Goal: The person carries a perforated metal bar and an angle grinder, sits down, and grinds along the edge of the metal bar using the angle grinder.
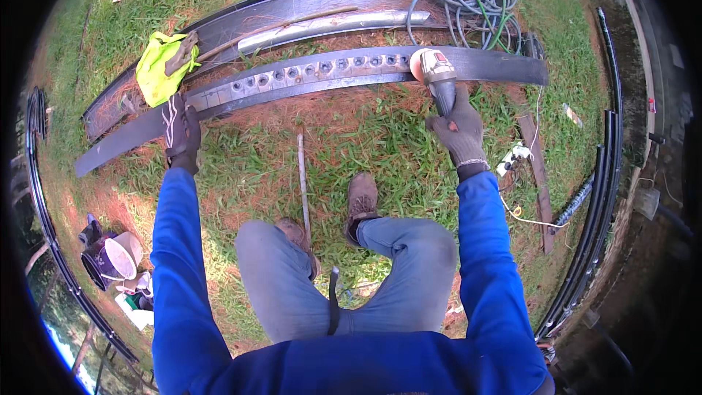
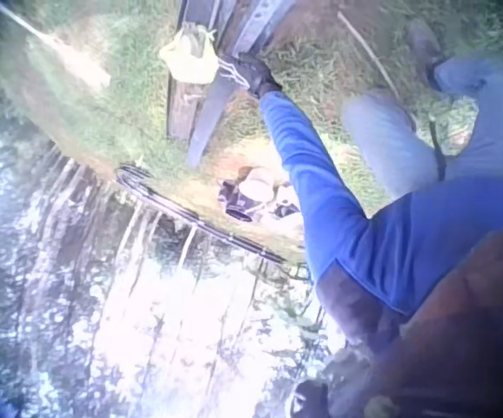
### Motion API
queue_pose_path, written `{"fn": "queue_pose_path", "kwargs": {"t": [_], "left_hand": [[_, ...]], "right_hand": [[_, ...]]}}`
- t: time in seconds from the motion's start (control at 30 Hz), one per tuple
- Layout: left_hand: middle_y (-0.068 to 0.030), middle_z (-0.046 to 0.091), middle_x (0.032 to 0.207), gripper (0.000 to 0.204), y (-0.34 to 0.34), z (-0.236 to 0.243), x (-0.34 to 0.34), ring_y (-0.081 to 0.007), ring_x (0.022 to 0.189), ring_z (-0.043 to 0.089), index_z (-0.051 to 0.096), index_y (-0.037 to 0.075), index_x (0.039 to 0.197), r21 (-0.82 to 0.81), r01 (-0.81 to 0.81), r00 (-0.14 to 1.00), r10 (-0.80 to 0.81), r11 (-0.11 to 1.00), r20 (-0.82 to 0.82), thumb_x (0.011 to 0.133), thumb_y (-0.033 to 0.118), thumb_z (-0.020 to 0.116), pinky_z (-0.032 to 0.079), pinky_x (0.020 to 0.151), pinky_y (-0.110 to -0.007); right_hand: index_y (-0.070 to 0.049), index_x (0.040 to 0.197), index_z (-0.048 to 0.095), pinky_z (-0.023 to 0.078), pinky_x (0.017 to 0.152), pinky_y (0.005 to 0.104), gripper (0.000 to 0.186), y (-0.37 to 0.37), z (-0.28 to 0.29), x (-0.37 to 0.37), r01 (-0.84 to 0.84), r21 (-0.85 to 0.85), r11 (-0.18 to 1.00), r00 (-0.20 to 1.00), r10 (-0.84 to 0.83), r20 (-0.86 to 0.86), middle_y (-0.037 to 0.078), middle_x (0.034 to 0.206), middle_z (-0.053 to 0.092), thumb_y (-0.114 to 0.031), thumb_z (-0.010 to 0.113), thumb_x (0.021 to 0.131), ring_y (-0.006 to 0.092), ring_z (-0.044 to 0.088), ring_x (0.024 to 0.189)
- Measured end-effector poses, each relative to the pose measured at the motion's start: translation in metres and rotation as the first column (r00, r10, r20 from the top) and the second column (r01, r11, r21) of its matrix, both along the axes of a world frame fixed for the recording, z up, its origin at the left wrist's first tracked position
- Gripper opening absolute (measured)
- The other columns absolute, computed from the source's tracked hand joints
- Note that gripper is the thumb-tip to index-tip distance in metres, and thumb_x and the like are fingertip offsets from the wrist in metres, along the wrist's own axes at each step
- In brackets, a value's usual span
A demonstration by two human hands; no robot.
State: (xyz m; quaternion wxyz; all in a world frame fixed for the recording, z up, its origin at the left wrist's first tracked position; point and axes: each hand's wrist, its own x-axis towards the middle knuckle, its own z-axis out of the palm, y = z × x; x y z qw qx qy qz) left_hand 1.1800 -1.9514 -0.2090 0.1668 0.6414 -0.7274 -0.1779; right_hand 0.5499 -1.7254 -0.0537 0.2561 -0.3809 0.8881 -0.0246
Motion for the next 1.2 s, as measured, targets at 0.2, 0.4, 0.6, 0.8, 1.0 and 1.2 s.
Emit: {"fn": "queue_pose_path", "kwargs": {"t": [0.2, 0.4, 0.6, 0.8, 1.0, 1.2], "left_hand": [[-0.0198, 0.054, 0.177, 0.057, -0.012, -0.082, 0.017, -0.0463, 0.169, 0.040, 0.057, 0.016, 0.171, -0.147, 0.110, 0.985, -0.088, 0.983, 0.151, 0.117, 0.031, 0.063, 0.017, 0.140, -0.068], [-0.0217, 0.064, 0.163, 0.060, -0.008, -0.106, 0.013, -0.0442, 0.152, 0.058, 0.061, 0.006, 0.164, -0.438, 0.240, 0.966, -0.170, 0.866, 0.193, 0.106, 0.013, 0.072, 0.046, 0.128, -0.055], [-0.0237, 0.063, 0.164, 0.061, -0.007, -0.106, 0.022, -0.0467, 0.154, 0.055, 0.060, 0.002, 0.164, -0.443, 0.214, 0.975, -0.163, 0.871, 0.150, 0.105, 0.012, 0.073, 0.045, 0.130, -0.055], [-0.0282, 0.057, 0.170, 0.066, 0.003, -0.094, 0.029, -0.0513, 0.164, 0.044, 0.053, 0.000, 0.168, -0.444, 0.224, 0.974, -0.210, 0.868, 0.080, 0.107, 0.018, 0.071, 0.039, 0.134, -0.059], [-0.0309, 0.056, 0.168, 0.065, 0.008, -0.098, 0.034, -0.0533, 0.161, 0.045, 0.053, -0.004, 0.167, -0.424, 0.221, 0.974, -0.217, 0.878, 0.060, 0.109, 0.020, 0.069, 0.039, 0.134, -0.057], [-0.0318, 0.056, 0.168, 0.062, 0.012, -0.090, 0.033, -0.0525, 0.161, 0.046, 0.056, -0.004, 0.165, -0.392, 0.244, 0.970, -0.217, 0.887, 0.111, 0.109, 0.020, 0.069, 0.039, 0.134, -0.057]], "right_hand": [[-0.013, 0.160, 0.046, 0.061, 0.099, 0.0608, 0.098, -0.001, -0.039, 0.021, 0.014, -0.078, 0.997, 0.996, -0.021, -0.084, 0.030, 0.125, 0.081, -0.031, 0.100, 0.080, 0.0521, 0.078, 0.118], [-0.013, 0.159, 0.048, 0.063, 0.098, 0.0581, 0.096, -0.017, -0.032, 0.036, 0.042, -0.006, 0.999, 0.990, -0.042, -0.133, 0.028, 0.121, 0.082, -0.035, 0.100, 0.081, 0.0484, 0.080, 0.115], [-0.016, 0.166, 0.047, 0.064, 0.102, 0.0536, 0.100, -0.020, -0.031, 0.055, 0.085, 0.010, 0.996, 0.981, -0.082, -0.175, 0.025, 0.131, 0.082, -0.035, 0.099, 0.082, 0.0438, 0.081, 0.120], [-0.016, 0.169, 0.046, 0.060, 0.111, 0.0531, 0.108, -0.026, -0.032, 0.064, 0.148, 0.032, 0.988, 0.976, -0.141, -0.164, 0.025, 0.141, 0.079, -0.036, 0.100, 0.077, 0.0439, 0.077, 0.132], [-0.012, 0.164, 0.052, 0.058, 0.115, 0.0512, 0.105, -0.032, -0.038, 0.063, 0.160, 0.024, 0.987, 0.972, -0.153, -0.181, 0.025, 0.146, 0.076, -0.037, 0.101, 0.075, 0.0434, 0.073, 0.138], [-0.011, 0.168, 0.052, 0.057, 0.117, 0.0506, 0.110, -0.037, -0.029, 0.058, 0.143, 0.067, 0.987, 0.985, -0.136, -0.102, 0.024, 0.147, 0.076, -0.036, 0.102, 0.074, 0.0432, 0.072, 0.140]]}}
